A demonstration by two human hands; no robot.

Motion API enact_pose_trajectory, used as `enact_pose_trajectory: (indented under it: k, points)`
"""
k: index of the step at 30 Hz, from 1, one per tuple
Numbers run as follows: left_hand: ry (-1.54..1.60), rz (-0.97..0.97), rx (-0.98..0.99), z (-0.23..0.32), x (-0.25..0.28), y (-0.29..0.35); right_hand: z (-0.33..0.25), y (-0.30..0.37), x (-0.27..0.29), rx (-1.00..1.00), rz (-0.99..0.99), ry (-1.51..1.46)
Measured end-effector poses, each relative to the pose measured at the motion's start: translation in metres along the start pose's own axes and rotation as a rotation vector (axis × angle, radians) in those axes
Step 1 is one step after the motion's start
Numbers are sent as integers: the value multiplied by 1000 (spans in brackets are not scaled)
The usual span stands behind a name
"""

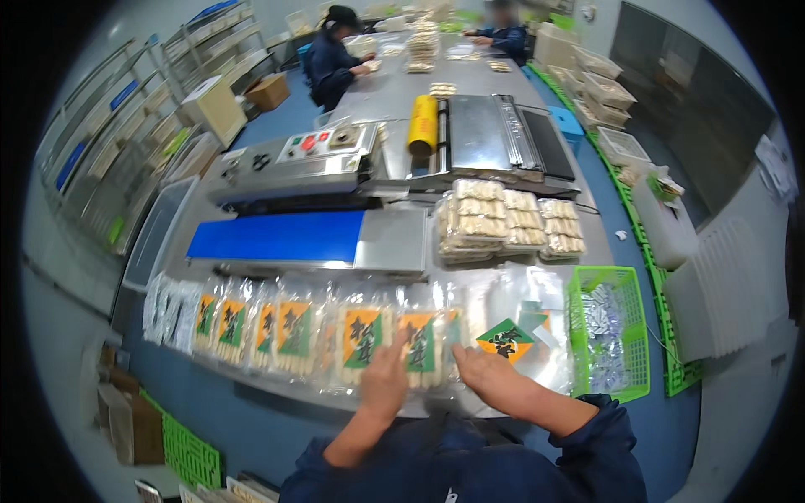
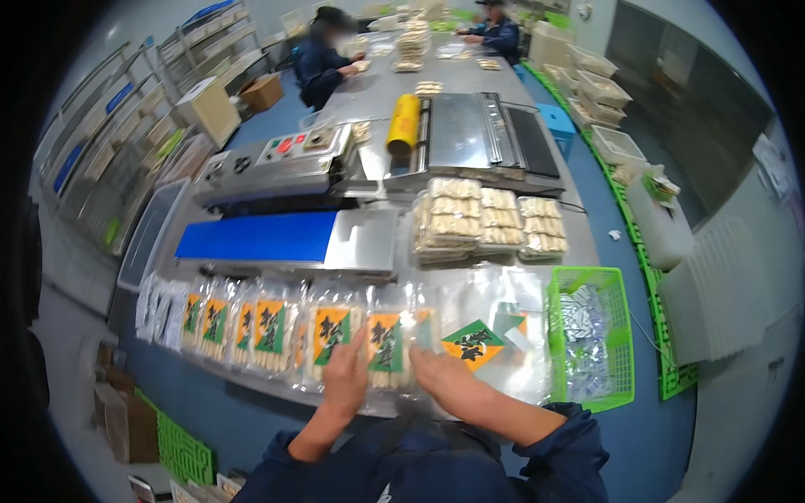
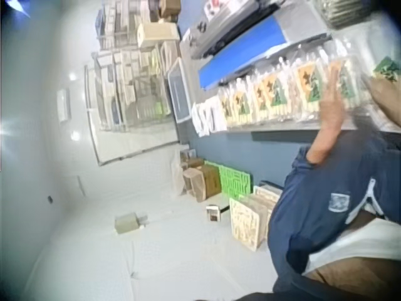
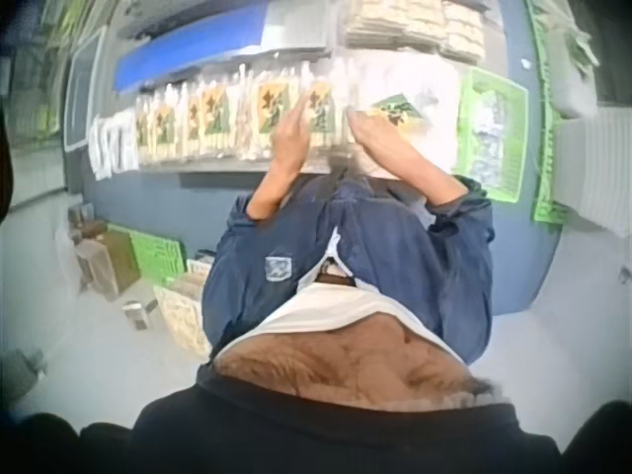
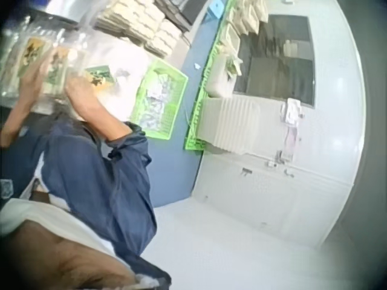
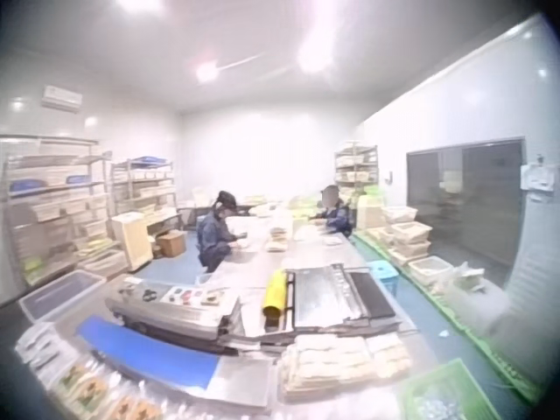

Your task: The person places stacks of white food items into clear plastic bags, inserts a small desiccant packet into each bag, and seals the bags using a heat-sealing machine. The sealed packages are then stacked on the table.

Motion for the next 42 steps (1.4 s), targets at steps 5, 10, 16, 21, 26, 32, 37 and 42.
enact_pose_trajectory:
  k: [5,10,16,21,26,32,37,42]
  points:
    - [230,10,95,44,-3,-31,16,-2,30,236,65,-18]
    - [8,-59,-172,61,-25,-33,8,-21,48,293,117,10]
    - [23,-73,-91,85,-29,-64,25,-30,67,392,109,-98]
    - [61,-188,270,42,-54,-46,54,-35,98,414,67,-554]
    - [340,-118,537,57,-51,-58,129,-49,116,250,226,-301]
    - [114,-152,-111,118,-61,-98,72,-45,75,451,-36,-303]
    - [110,-224,-165,98,-74,-86,83,-43,73,277,-42,-410]
    - [27,-294,-131,87,-82,-77,75,-31,92,330,-4,-443]
Point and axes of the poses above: each hand's wrist, its own y-axis away from the middle knuckle, its own x-axis out of the back of the hand, z = x × y, the point moved 7 cm from there along -y, towards the middle knuckle, and after that the axes turned 11 degrees about z, right-handed, at the moved point
